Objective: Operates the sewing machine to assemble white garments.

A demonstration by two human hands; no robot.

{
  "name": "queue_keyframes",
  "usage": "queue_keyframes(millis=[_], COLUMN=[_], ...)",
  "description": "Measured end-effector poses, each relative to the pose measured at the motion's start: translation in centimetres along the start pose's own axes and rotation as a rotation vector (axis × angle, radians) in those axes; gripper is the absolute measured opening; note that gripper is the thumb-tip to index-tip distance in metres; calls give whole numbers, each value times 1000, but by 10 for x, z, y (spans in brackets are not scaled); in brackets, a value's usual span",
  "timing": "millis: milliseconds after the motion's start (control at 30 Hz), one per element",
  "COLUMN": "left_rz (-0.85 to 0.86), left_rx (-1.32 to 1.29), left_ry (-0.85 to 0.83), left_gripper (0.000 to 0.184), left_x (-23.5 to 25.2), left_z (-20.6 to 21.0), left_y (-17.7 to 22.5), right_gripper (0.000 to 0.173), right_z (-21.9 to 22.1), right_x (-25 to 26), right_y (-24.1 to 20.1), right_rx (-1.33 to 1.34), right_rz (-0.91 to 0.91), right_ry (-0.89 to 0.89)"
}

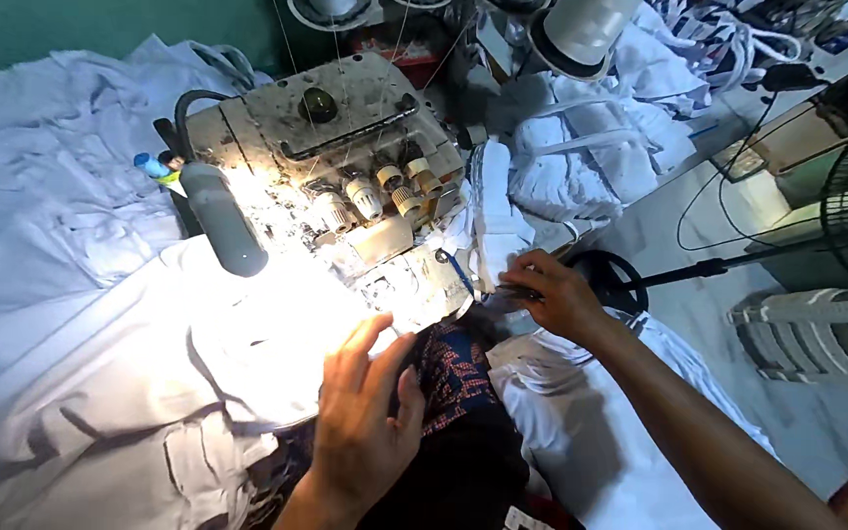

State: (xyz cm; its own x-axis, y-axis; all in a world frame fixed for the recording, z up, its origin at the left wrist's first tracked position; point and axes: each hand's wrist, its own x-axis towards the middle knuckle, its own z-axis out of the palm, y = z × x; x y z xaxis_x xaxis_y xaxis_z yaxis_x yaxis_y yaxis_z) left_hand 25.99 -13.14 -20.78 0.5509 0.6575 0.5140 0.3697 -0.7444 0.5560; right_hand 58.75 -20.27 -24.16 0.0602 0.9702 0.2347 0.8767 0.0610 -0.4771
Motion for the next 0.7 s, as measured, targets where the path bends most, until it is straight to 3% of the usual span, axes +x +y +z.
queue_keyframes(millis=[200,400,533,700], left_rz=[116,114,-54,-159], left_rx=[-117,-3,-43,-17], left_ry=[-189,-399,-259,-284], left_gripper=[28,40,28,25], left_x=[20,45,61,86], left_z=[58,106,124,138], left_y=[18,28,27,20], right_gripper=[19,24,22,19], right_z=[0,-10,-12,-13], right_x=[10,22,26,28], right_y=[3,-1,0,-2], right_rx=[74,174,225,270], right_rz=[45,183,218,233], right_ry=[29,-78,-98,-102])
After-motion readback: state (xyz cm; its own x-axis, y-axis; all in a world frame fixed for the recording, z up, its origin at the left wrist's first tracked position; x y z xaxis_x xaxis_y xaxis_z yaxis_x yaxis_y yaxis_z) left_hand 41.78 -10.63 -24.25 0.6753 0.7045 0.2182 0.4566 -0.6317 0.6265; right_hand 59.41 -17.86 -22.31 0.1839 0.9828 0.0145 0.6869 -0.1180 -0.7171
